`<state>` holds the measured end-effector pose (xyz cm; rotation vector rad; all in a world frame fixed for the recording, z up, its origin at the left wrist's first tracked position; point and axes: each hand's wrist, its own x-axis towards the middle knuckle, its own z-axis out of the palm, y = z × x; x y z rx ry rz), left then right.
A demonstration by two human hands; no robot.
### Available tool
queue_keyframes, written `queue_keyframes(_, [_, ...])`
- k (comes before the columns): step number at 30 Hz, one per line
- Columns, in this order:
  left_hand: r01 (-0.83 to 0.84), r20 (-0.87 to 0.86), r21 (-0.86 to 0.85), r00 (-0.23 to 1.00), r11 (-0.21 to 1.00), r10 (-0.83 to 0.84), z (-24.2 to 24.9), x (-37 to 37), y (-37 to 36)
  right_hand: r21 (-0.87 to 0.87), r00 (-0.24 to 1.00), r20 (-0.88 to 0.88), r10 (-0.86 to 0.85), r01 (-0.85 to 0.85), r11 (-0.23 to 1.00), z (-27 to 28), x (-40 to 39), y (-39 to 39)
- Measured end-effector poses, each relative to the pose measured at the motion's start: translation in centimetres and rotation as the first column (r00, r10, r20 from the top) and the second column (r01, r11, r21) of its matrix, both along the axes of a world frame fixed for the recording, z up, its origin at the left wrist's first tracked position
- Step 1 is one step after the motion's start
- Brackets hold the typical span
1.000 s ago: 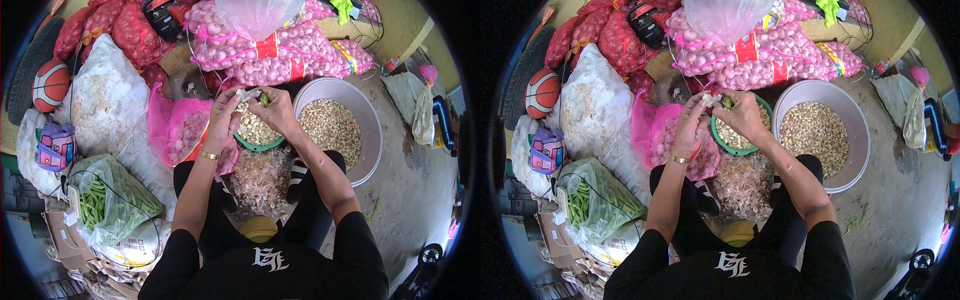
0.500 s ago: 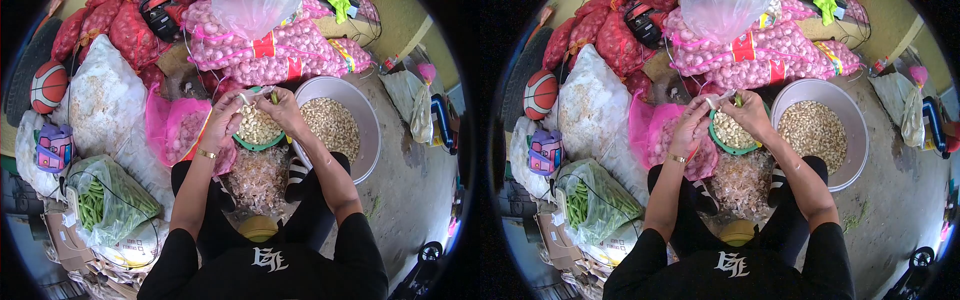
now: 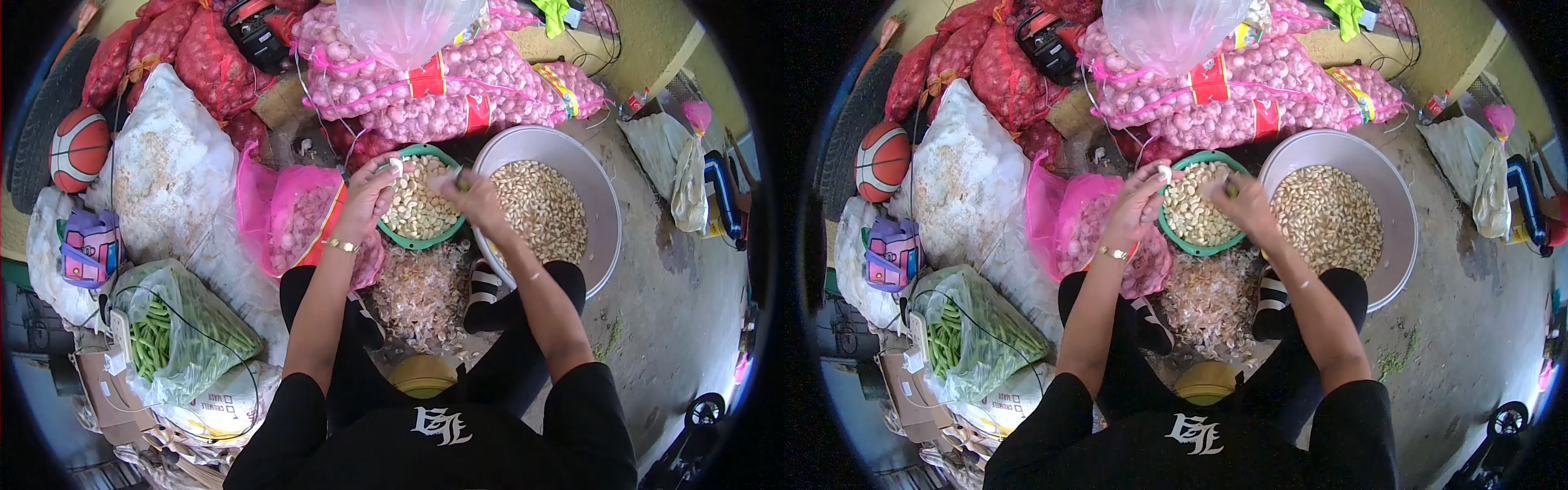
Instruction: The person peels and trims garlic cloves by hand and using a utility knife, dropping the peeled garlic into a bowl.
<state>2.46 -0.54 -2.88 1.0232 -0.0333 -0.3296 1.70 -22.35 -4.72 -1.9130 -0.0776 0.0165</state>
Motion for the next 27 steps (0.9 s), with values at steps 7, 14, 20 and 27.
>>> queue_keyframes(7, [0.084,-0.208,-0.080,0.973,0.993,-0.099,-9.0,4.4,-3.2,-0.535,0.987,0.046,0.151,-0.103,0.839,-20.6,-5.7,1.7])
queue_keyframes(14, [0.141,-0.201,0.106,0.972,0.984,-0.117,-8.3,3.5,-3.3,0.379,0.956,-0.016,-0.294,0.278,0.883,-14.8,-3.5,3.6])
queue_keyframes(20, [0.183,-0.171,0.327,0.976,0.927,-0.132,-8.4,2.9,-4.2,0.628,0.950,-0.011,-0.311,0.249,0.738,-8.5,0.4,4.3])
queue_keyframes(27, [0.199,-0.164,0.324,0.975,0.925,-0.152,-10.9,4.2,-4.3,0.479,0.918,-0.072,-0.390,0.375,0.794,-11.4,0.7,3.4])
